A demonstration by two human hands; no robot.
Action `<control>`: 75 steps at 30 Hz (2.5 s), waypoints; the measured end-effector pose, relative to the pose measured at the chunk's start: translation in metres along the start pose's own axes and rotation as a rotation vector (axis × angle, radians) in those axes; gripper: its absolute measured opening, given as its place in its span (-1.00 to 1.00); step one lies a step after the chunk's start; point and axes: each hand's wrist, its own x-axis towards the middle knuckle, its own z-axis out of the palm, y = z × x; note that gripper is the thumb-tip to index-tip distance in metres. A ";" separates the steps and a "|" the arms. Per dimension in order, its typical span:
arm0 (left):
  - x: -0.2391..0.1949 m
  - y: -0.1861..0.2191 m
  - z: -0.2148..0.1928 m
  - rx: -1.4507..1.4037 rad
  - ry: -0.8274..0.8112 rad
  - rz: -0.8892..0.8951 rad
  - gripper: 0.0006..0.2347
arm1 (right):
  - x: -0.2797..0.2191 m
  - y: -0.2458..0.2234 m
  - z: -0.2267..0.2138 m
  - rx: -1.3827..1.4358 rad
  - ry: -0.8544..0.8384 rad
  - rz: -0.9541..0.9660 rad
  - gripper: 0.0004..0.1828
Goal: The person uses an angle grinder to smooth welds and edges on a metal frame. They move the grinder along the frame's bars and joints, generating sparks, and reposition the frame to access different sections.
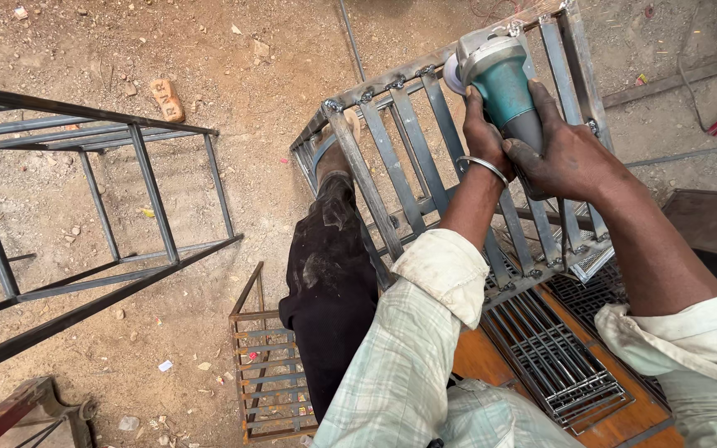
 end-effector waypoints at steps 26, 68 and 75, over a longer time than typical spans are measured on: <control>-0.003 -0.013 -0.014 0.010 -0.050 -0.024 -0.48 | -0.006 0.016 0.012 0.072 0.035 -0.018 0.06; -0.032 0.039 -0.013 -0.062 -0.062 0.093 -0.54 | -0.036 -0.053 0.002 0.010 -0.039 -0.055 0.04; -0.023 0.025 -0.015 -0.050 -0.021 0.102 -0.51 | -0.023 -0.032 -0.002 -0.042 -0.069 -0.027 0.05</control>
